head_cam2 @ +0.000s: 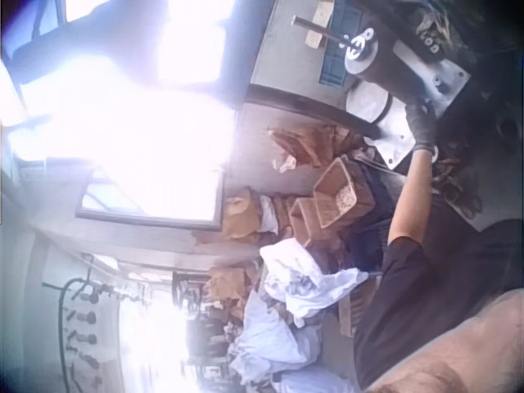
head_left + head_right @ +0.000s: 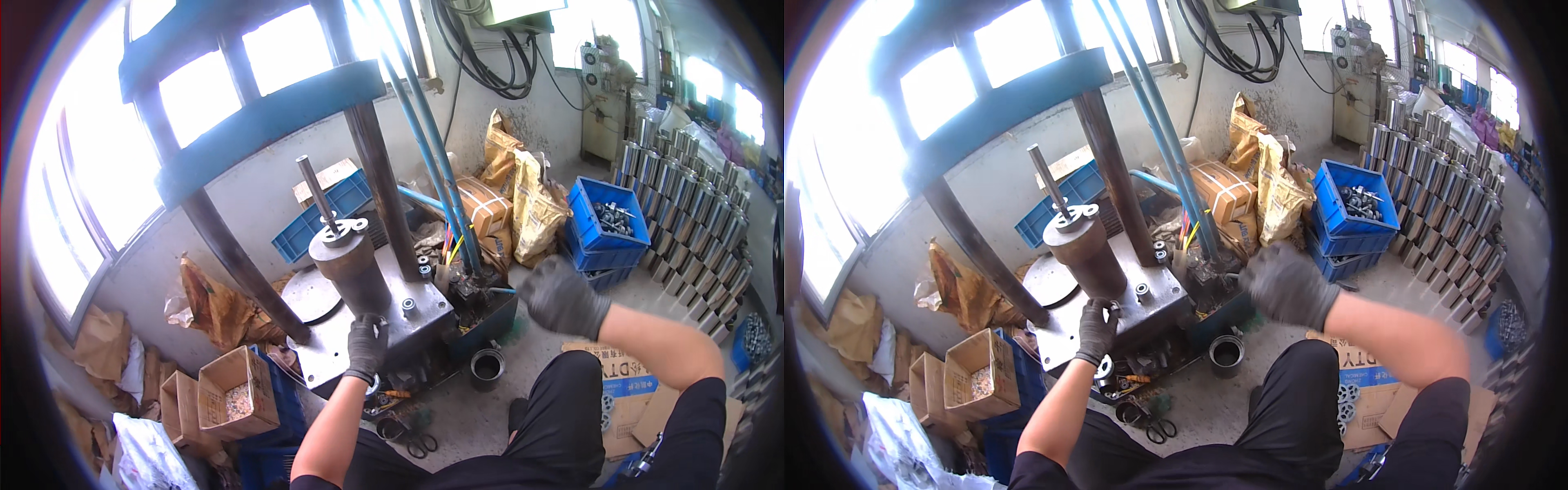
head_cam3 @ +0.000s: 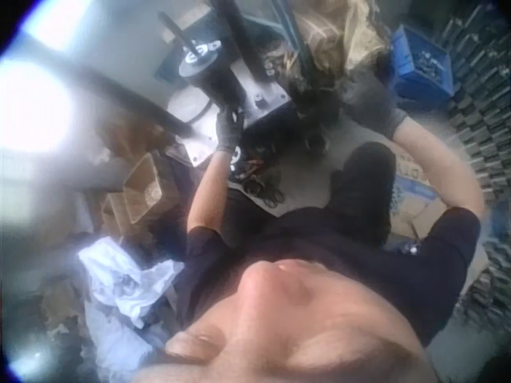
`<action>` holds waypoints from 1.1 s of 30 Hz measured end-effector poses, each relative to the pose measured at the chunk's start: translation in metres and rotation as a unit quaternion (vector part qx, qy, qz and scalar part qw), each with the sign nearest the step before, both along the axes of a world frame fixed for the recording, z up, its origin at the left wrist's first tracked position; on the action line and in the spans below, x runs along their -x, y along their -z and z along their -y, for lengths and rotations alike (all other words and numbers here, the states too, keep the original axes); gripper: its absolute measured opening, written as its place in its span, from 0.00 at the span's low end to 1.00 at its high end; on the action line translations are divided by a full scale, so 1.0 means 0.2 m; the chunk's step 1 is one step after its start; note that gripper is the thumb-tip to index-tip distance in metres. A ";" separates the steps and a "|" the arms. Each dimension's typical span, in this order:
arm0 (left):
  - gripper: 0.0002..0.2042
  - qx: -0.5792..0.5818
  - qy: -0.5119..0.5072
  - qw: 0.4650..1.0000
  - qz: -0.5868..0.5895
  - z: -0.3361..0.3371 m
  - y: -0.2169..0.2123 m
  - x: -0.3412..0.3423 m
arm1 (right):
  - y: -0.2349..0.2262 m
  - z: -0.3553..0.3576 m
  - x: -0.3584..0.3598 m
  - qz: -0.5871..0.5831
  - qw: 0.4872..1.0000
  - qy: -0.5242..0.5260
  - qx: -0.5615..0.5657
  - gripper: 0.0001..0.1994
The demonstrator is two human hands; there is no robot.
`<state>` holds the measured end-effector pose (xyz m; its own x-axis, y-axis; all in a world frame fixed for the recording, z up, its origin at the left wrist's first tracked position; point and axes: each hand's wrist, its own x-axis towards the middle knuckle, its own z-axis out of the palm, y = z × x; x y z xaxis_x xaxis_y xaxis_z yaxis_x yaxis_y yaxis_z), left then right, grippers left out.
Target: The person assembles metal components by sliding circular plates and bearings onto metal shafts, pressing them together using a hydraulic press machine, and placing the assembled units onto a stack on the floor.
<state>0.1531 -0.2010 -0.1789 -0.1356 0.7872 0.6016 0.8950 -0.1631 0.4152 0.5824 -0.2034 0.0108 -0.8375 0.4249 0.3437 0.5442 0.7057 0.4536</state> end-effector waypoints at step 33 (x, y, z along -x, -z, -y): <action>0.19 -0.037 -0.052 0.946 0.317 -0.77 -1.10 0.27 | 0.77 -0.05 0.87 -0.427 0.812 -0.114 0.382 0.11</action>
